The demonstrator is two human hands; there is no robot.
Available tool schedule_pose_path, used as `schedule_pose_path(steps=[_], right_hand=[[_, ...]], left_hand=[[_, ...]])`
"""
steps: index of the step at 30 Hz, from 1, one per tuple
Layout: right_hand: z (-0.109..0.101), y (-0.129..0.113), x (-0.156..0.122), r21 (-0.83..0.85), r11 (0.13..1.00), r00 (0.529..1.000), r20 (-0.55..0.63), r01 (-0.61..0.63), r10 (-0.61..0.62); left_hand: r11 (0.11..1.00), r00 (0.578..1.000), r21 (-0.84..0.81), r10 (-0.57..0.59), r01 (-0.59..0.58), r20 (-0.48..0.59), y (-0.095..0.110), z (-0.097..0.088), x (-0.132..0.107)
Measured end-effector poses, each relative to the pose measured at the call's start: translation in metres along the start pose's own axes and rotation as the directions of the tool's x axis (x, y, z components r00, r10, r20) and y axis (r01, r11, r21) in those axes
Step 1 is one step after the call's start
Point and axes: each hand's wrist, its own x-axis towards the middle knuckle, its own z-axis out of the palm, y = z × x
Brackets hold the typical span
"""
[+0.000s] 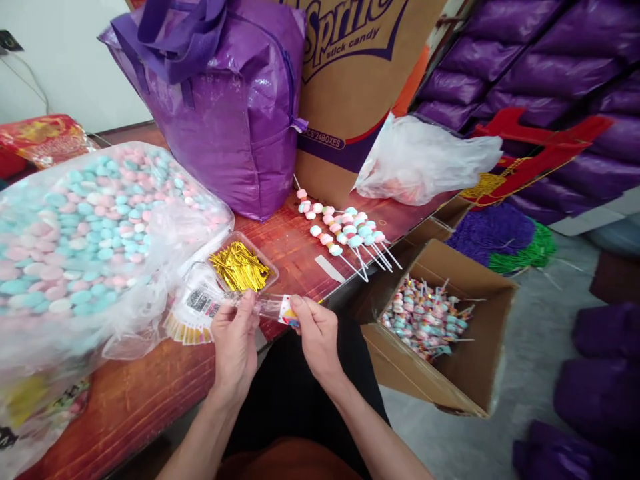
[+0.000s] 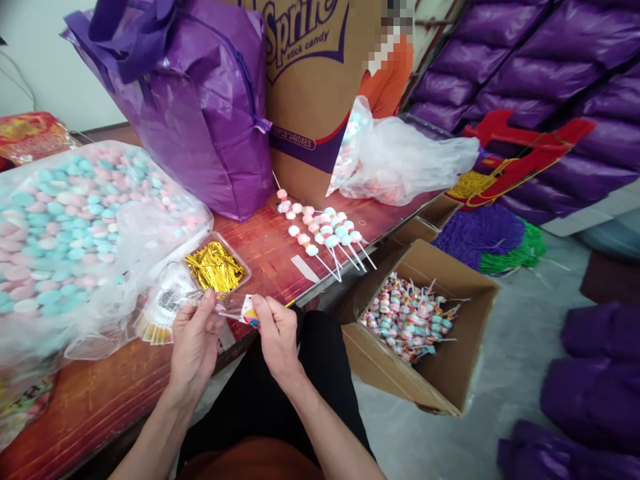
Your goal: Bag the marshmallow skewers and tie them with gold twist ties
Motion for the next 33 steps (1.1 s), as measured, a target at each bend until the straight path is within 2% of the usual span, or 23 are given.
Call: schedule_pose_path(steps=[3, 4, 6, 7, 9, 10, 12, 14, 16, 18, 21, 23, 25, 27, 30, 33], right_hand=[[-0.01, 0.001, 0.018, -0.032, 0.999, 0.999, -0.05, 0.019, -0.021], [-0.017, 0.002, 0.028, -0.075, 0.996, 0.995, -0.088, 0.046, -0.052], [-0.035, 0.007, 0.05, -0.253, 0.962, 0.97, -0.184, 0.108, -0.157], [-0.045, 0.01, 0.062, -0.405, 0.904, 0.952, -0.196, 0.139, -0.234], [-0.066, 0.019, 0.087, -0.733, 0.666, 0.9, -0.186, 0.139, -0.393], [-0.075, 0.024, 0.098, -0.835, 0.539, 0.894, -0.156, 0.108, -0.42], [-0.088, 0.033, 0.115, -0.934, 0.352, 0.905, -0.096, 0.062, -0.415], [-0.094, 0.041, 0.123, -0.955, 0.293, 0.921, -0.076, 0.043, -0.382], [-0.095, 0.044, 0.12, -0.935, 0.353, 0.921, -0.097, 0.046, -0.377], [-0.091, 0.042, 0.108, -0.85, 0.518, 0.907, -0.141, 0.094, -0.397], [-0.079, 0.03, 0.075, -0.544, 0.815, 0.908, -0.211, 0.199, -0.363], [-0.07, 0.019, 0.047, -0.363, 0.907, 0.932, -0.2, 0.215, -0.301], [-0.063, 0.008, 0.022, -0.279, 0.924, 0.938, -0.151, 0.261, -0.311], [-0.058, 0.0, 0.003, -0.249, 0.908, 0.925, -0.093, 0.337, -0.369], [-0.056, -0.007, -0.01, -0.307, 0.843, 0.882, -0.027, 0.441, -0.471], [-0.059, -0.01, -0.01, -0.407, 0.755, 0.833, 0.028, 0.514, -0.552]], left_hand=[[0.983, 0.985, 0.095, 0.164, -0.158, -0.054, -0.006, 0.007, 0.001], [0.98, 0.982, 0.096, 0.178, -0.172, -0.058, -0.006, 0.009, 0.003], [0.99, 0.989, 0.057, 0.134, -0.131, -0.061, -0.002, 0.009, 0.009], [0.995, 0.994, 0.032, 0.092, -0.09, -0.058, 0.001, 0.009, 0.013], [1.0, 0.999, -0.008, 0.003, -0.004, -0.042, 0.007, 0.006, 0.021], [0.999, 0.999, -0.023, -0.037, 0.036, -0.03, 0.009, 0.005, 0.024], [0.993, 0.995, -0.053, -0.103, 0.103, -0.013, 0.012, 0.002, 0.028], [0.984, 0.988, -0.085, -0.155, 0.154, -0.009, 0.013, 0.0, 0.031], [0.976, 0.982, -0.11, -0.188, 0.186, -0.013, 0.014, -0.002, 0.032], [0.972, 0.98, -0.133, -0.2, 0.196, -0.018, 0.015, -0.004, 0.033], [0.968, 0.981, -0.172, -0.191, 0.184, -0.026, 0.018, -0.006, 0.037], [0.966, 0.983, -0.193, -0.181, 0.171, -0.035, 0.021, -0.008, 0.039], [0.965, 0.983, -0.205, -0.174, 0.161, -0.049, 0.023, -0.011, 0.041], [0.967, 0.985, -0.207, -0.164, 0.148, -0.061, 0.024, -0.013, 0.041], [0.97, 0.987, -0.209, -0.145, 0.129, -0.065, 0.026, -0.016, 0.04], [0.971, 0.987, -0.2, -0.146, 0.13, -0.069, 0.028, -0.018, 0.038]])
